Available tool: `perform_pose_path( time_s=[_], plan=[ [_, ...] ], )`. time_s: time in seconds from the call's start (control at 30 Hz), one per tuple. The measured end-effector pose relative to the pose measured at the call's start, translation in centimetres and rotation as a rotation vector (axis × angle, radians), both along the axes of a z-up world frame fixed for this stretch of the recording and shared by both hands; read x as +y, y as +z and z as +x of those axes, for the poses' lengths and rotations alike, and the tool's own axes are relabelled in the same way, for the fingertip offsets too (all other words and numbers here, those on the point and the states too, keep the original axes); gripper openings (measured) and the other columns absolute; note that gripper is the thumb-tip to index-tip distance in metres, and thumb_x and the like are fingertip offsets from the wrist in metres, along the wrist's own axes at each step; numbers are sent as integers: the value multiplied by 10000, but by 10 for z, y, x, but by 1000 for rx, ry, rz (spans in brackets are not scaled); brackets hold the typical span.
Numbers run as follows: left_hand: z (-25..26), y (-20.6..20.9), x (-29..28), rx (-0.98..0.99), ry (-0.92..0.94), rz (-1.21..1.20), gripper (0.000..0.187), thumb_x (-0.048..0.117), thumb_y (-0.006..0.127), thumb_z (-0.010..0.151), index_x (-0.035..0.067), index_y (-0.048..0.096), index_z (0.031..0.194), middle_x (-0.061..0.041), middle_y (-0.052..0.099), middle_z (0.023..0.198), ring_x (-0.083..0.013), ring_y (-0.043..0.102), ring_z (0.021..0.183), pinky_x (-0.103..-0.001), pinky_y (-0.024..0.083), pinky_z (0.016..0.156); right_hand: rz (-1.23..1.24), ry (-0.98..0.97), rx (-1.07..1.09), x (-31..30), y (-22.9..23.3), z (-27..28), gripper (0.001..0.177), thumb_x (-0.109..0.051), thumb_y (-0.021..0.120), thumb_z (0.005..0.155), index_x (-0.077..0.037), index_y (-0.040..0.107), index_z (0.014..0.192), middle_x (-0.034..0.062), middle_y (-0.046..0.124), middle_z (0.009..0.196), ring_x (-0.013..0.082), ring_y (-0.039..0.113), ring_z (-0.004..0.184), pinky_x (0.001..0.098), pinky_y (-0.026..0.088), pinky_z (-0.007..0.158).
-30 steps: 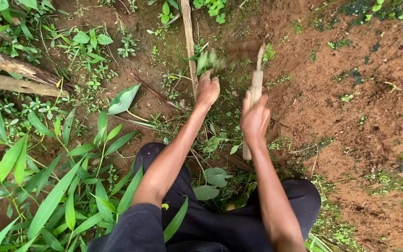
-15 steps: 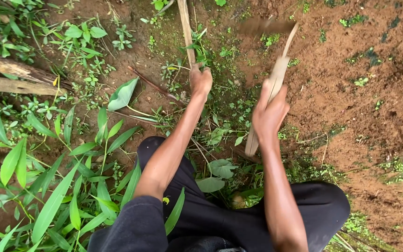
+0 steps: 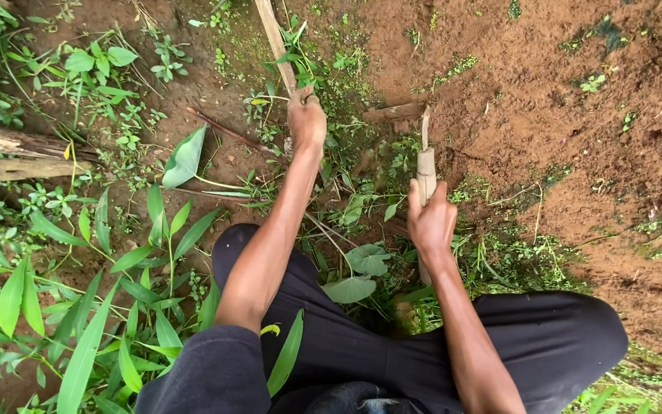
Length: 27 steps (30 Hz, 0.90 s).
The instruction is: The person uses a hoe to loosen the soil and uproot weeds in a garden patch. They repeatedly strike the ground with the tool and pull out the loosened plants by hand, clearing the area of unwanted vegetation.
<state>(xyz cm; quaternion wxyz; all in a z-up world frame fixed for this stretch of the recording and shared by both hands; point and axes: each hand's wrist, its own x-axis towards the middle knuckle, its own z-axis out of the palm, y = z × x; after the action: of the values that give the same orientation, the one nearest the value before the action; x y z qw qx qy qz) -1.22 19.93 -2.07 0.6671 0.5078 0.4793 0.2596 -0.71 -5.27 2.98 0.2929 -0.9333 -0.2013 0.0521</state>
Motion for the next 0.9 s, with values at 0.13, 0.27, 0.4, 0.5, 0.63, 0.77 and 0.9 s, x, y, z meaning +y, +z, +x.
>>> perform_pose_path(
  time_s=[0.13, 0.27, 0.4, 0.5, 0.63, 0.77, 0.9],
  plan=[
    [-9, -2, 9, 14, -12, 11, 384, 148, 416, 1040, 62, 588, 1373, -230, 594, 1372, -370, 614, 1253, -525, 469, 1041, 103, 103, -52, 26, 23, 6, 282, -264, 534, 1125, 7, 558, 1053, 115, 608, 605, 201, 552, 434, 309, 458, 414],
    [-7, -10, 12, 54, -41, 68, 376, 168, 430, 1067, 50, 566, 1396, -236, 560, 1424, -415, 574, 1317, -551, 459, 1080, 138, 216, -197, 103, 67, 11, 387, -340, 534, 1118, 45, 566, 1135, 123, 619, 637, 247, 634, 467, 327, 523, 423],
    [12, -68, 41, 194, 67, 96, 709, 270, 602, 996, 71, 244, 1575, -180, 198, 1674, -426, 561, 1334, -620, 496, 1094, -100, 309, -293, 135, 29, 38, 527, -383, 441, 1107, 128, 527, 1201, 115, 664, 676, 137, 488, 319, 307, 406, 174],
    [13, -108, 49, 45, 29, 160, 841, 382, 590, 985, 36, 128, 1597, -223, 212, 1679, -427, 301, 1522, -665, 274, 1203, -191, 413, -407, 104, 21, 32, 336, -292, 584, 1133, 35, 533, 1072, -52, 513, 493, 105, 341, 294, 276, 265, 222],
    [-1, -173, 62, 171, -172, 163, 416, 364, 593, 1045, 141, 565, 1395, -181, 650, 1346, -427, 570, 1317, -582, 444, 1142, -571, 285, -168, 42, 36, -2, 557, -525, 429, 1065, -8, 512, 1255, 279, 704, 746, 454, 751, 746, 569, 589, 670],
    [-4, -135, 46, 222, -124, 152, 458, 357, 545, 1055, 129, 576, 1450, -163, 527, 1511, -363, 494, 1420, -531, 412, 1198, -631, 268, -129, -9, 33, 7, 578, -617, 387, 1057, -60, 524, 1127, 281, 686, 689, 429, 749, 689, 554, 588, 662],
    [-10, -136, 45, 227, -86, 236, 374, 357, 515, 1067, 124, 616, 1342, -183, 645, 1303, -402, 601, 1267, -570, 442, 1147, -530, 263, -136, -9, 44, 6, 520, -550, 425, 1077, -42, 534, 1069, 253, 655, 641, 439, 726, 632, 526, 565, 576]
  ],
)
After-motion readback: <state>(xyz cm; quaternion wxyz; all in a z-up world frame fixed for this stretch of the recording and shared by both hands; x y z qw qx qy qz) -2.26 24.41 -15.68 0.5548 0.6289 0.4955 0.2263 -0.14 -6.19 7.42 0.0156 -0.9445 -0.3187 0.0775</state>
